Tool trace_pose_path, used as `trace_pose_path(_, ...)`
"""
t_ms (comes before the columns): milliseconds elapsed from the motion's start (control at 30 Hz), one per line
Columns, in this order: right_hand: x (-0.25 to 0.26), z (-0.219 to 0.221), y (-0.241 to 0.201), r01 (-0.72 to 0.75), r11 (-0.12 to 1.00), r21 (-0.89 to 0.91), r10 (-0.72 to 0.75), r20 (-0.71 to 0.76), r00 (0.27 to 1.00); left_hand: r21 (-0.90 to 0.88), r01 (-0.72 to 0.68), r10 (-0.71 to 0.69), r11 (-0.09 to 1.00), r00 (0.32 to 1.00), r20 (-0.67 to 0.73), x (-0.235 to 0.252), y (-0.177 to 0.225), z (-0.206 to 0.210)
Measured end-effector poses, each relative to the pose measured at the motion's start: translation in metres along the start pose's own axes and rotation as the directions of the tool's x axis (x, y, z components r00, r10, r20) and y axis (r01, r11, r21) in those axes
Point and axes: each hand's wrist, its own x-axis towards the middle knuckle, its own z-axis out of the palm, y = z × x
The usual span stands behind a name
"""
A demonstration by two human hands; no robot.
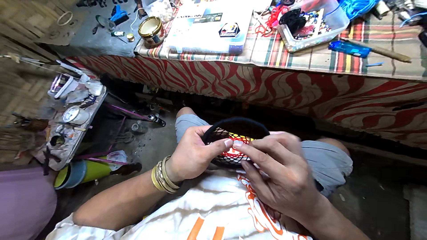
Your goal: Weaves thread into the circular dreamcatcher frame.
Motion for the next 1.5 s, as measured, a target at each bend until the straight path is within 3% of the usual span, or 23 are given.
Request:
trace_pose_path(133,0.006,-0.024,0.002,-0.066,0.973,0.221,0.080,-0.056,0.995,-0.169,-0.027,0.012,0.985,0.996,-0.085,0.004,0.001,0.003)
trace_pose_path(267,0.014,-0.031,0.005,-0.064,0.862,0.503,0.119,-0.078,0.990,-0.291,-0.029,-0.006,0.956,0.993,-0.121,0.008,0.009,0.011)
trace_pose_path(500,0.014,-0.032,0.002,-0.175,0.816,0.551,0.074,0.200,0.977,-0.458,0.070,-0.149,0.886,0.979,-0.139,0.015,0.017,0.016)
trace_pose_path(633,0.011,-0.029,0.008,-0.253,0.718,0.649,0.122,0.241,0.963,-0.552,0.102,-0.210,0.828,0.968,-0.137,0.020,0.013,0.014)
trace_pose_path(767,0.013,-0.032,0.014,-0.245,0.705,0.666,0.198,0.147,0.969,-0.476,-0.025,-0.081,0.879,0.976,-0.201,0.019,0.011,0.017)
trace_pose_path(933,0.022,-0.030,0.005,-0.096,0.846,0.524,0.040,0.116,0.992,-0.322,-0.172,0.104,0.931,0.970,-0.218,0.014,0.010,0.021)
trace_pose_path(1167,0.029,-0.021,0.000,0.031,0.871,0.490,-0.084,0.087,0.993,-0.173,-0.250,0.220,0.953,0.960,-0.175,0.011,0.009,0.025)
trace_pose_path(1500,0.033,-0.018,0.004,0.056,0.873,0.484,-0.092,0.051,0.994,-0.084,-0.320,0.310,0.944,0.944,-0.109,0.006,0.008,0.023)
